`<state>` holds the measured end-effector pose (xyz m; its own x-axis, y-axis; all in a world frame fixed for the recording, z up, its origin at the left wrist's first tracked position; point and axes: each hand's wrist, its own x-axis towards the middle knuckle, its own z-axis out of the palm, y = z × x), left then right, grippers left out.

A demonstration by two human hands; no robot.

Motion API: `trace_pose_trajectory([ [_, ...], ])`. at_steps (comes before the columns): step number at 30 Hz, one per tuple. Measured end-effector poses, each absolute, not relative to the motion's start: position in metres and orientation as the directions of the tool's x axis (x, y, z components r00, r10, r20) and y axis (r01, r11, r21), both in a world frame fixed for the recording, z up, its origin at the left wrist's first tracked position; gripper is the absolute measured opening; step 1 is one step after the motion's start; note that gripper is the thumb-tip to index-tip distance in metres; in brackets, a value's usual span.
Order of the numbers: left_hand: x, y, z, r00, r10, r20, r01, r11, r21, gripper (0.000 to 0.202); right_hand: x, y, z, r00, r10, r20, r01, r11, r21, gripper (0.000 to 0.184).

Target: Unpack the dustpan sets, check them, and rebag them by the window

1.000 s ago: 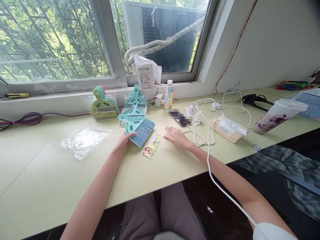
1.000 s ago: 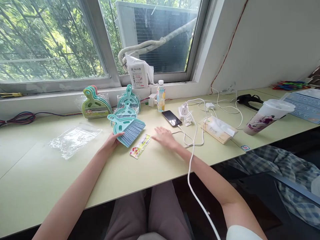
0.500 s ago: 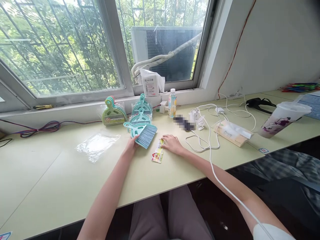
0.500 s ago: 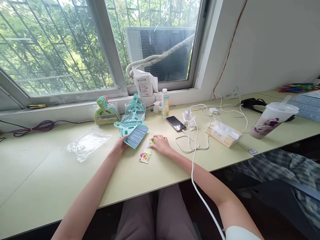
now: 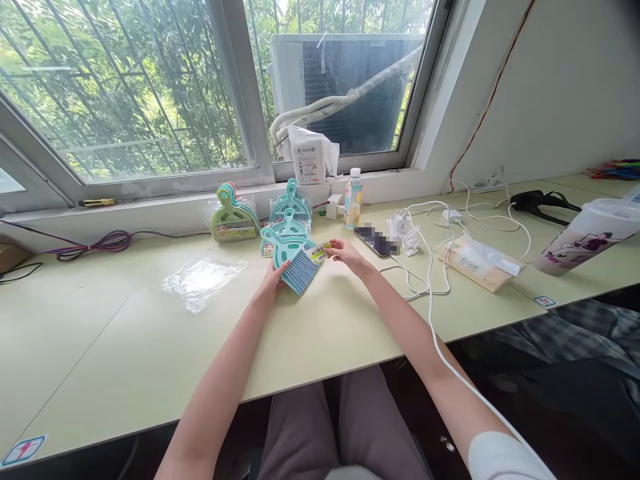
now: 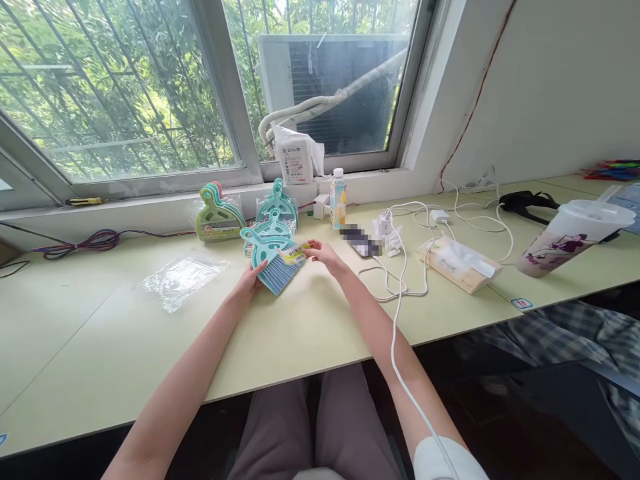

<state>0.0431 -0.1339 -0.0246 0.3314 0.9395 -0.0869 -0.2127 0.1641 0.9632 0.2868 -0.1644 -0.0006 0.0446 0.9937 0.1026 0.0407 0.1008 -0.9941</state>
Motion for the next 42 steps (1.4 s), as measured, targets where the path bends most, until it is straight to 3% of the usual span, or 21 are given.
trace_pose_trajectory([
  [3, 0.048, -0.142, -0.022, 0.410, 0.907, -0.095, -0.179, 0.182, 0.967, 0.055, 0.270, -0.168, -0.016, 0.126, 0.988, 0.093, 0.199, 0.066, -0.978, 0.019],
  [8, 0.054, -0.150, -0.021, 0.454, 0.886, -0.095, -0.135, 0.174, 0.975, 0.058, 0.258, -0.170, -0.029, 0.169, 0.955, 0.245, 0.410, 0.158, -0.898, 0.012],
  [14, 0.053, -0.150, -0.022, 0.410, 0.910, -0.061, -0.148, 0.132, 0.980, 0.065, 0.256, -0.174, -0.028, 0.231, 0.937, 0.263, 0.493, 0.120, -0.862, 0.021],
  [17, 0.051, -0.150, -0.019, 0.377, 0.925, -0.056, -0.158, 0.124, 0.980, 0.066, 0.248, -0.180, -0.027, 0.387, 0.849, 0.360, 0.537, 0.109, -0.836, 0.039],
  [19, 0.050, -0.150, -0.016, 0.365, 0.931, -0.026, -0.199, 0.106, 0.974, 0.066, 0.239, -0.183, -0.025, 0.551, 0.748, 0.369, 0.457, 0.099, -0.884, 0.053],
  [21, 0.049, -0.150, -0.014, 0.339, 0.940, 0.018, -0.250, 0.071, 0.966, 0.064, 0.229, -0.187, -0.023, 0.604, 0.754, 0.259, 0.263, 0.118, -0.958, 0.056],
  [24, 0.049, -0.151, -0.011, 0.318, 0.946, 0.061, -0.264, 0.027, 0.964, 0.061, 0.216, -0.190, -0.020, 0.287, 0.955, 0.070, -0.095, 0.102, -0.990, 0.038],
  [27, 0.049, -0.153, -0.008, 0.328, 0.941, 0.076, -0.240, 0.005, 0.971, 0.062, 0.211, -0.193, -0.018, 0.050, 0.999, 0.000, -0.290, 0.014, -0.957, 0.021],
  [34, 0.047, -0.153, -0.006, 0.406, 0.914, 0.002, -0.217, 0.094, 0.972, 0.051, 0.218, -0.194, -0.020, 0.078, 0.995, -0.058, -0.433, -0.019, -0.901, 0.009],
  [42, 0.044, -0.151, -0.004, 0.424, 0.905, 0.027, -0.195, 0.063, 0.979, 0.052, 0.220, -0.191, -0.023, 0.016, 1.000, 0.004, -0.401, 0.010, -0.916, 0.010],
])
